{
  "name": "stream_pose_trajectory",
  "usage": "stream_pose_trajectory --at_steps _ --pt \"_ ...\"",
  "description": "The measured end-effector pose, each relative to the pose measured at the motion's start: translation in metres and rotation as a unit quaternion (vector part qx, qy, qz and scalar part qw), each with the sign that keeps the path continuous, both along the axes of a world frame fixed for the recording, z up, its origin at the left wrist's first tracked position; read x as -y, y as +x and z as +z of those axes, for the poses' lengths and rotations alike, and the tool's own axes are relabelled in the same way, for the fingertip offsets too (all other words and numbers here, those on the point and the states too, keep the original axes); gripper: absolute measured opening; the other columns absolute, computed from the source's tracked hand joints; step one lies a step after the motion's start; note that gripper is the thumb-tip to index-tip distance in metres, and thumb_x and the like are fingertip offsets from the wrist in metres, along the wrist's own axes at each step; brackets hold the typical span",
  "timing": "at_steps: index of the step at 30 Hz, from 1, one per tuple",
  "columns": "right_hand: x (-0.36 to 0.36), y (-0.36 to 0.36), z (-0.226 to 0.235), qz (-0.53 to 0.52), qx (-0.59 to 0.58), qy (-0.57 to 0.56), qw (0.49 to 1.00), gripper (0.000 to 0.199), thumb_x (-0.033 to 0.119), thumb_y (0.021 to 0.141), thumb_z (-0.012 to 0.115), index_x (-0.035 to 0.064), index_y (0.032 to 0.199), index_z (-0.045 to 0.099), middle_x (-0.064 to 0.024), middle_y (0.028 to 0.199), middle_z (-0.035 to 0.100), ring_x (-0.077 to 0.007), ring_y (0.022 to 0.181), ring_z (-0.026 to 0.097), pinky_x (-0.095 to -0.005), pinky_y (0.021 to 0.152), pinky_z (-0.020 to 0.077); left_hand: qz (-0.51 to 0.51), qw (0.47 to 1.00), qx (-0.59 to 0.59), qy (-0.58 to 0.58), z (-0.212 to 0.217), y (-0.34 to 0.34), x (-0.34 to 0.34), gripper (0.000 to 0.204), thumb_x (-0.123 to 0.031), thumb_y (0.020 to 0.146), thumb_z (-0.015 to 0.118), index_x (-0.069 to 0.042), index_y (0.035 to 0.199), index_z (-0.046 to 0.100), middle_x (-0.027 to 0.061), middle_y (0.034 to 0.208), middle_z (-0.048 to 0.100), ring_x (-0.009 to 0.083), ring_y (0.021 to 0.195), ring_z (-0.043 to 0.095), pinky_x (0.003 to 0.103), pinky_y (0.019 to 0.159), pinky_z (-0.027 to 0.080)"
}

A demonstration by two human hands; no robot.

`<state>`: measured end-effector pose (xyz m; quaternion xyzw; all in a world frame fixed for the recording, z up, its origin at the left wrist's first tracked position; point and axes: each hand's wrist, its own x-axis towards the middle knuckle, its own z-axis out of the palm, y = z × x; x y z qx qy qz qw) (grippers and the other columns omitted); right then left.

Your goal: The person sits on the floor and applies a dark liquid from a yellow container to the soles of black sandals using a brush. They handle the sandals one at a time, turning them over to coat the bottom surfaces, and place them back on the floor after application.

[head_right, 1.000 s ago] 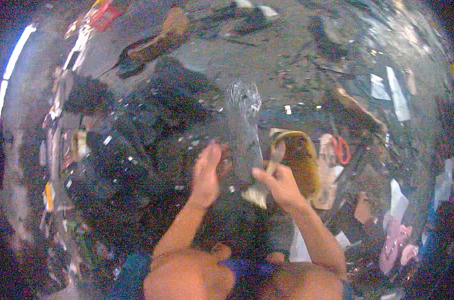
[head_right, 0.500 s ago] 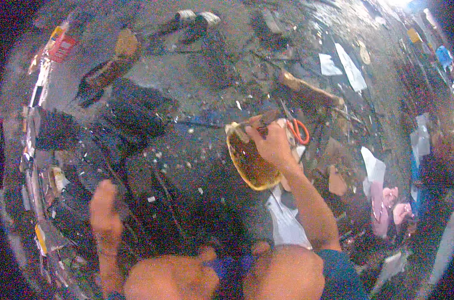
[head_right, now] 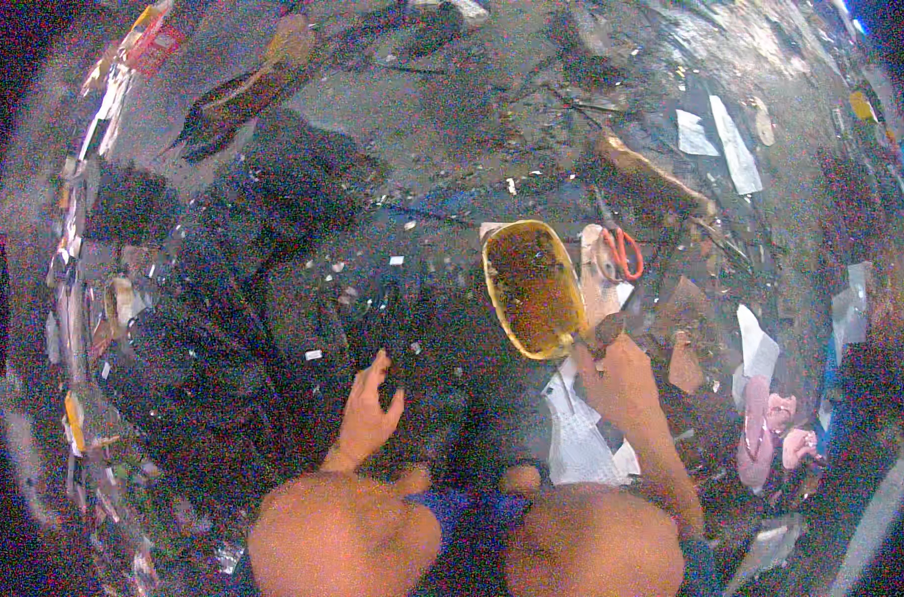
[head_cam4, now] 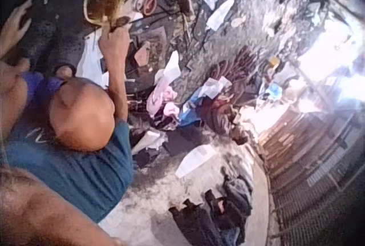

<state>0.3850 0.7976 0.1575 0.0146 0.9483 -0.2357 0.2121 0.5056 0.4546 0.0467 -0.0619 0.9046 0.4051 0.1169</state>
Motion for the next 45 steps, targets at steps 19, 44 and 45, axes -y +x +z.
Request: stream_pose_trajectory --at_steps 19,44,45 --pt "0.142 -0.091 -0.027 0.009 -0.216 -0.393 0.894 0.023 0.012 0.086 0.077 0.0032 0.105 0.067 -0.0099 0.096 0.070 -0.0164 0.085 0.066 -0.0302 0.073 0.0521 0.346 0.727 0.095 0.585 0.067 -0.143 -0.047 0.042 -0.032 0.108 0.037 -0.003 0.126 0.061 0.0082 0.117 0.067 0.0208 0.106 0.064 0.034 0.097 0.048" --pt "0.112 -0.064 -0.016 -0.304 0.153 -0.718 0.607 0.027 0.027 0.099 0.063 0.0059 0.117 0.061 -0.0084 0.112 0.068 -0.0207 0.097 0.068 -0.0367 0.083 0.0565 0.314 0.458 0.280 0.783 0.082 -0.045 -0.017 0.083 -0.071 0.095 0.040 -0.006 0.146 0.045 0.0194 0.133 0.060 0.0359 0.120 0.060 0.052 0.105 0.047" --pt "0.110 -0.064 -0.019 -0.334 0.177 -0.713 0.591 0.028 0.027 0.098 0.064 0.0067 0.117 0.062 -0.0077 0.108 0.069 -0.0188 0.093 0.068 -0.0349 0.079 0.0566 0.300 0.442 0.286 0.796 0.085 -0.036 -0.019 0.087 -0.074 0.093 0.040 -0.007 0.148 0.043 0.0197 0.134 0.060 0.0365 0.120 0.059 0.052 0.105 0.046"
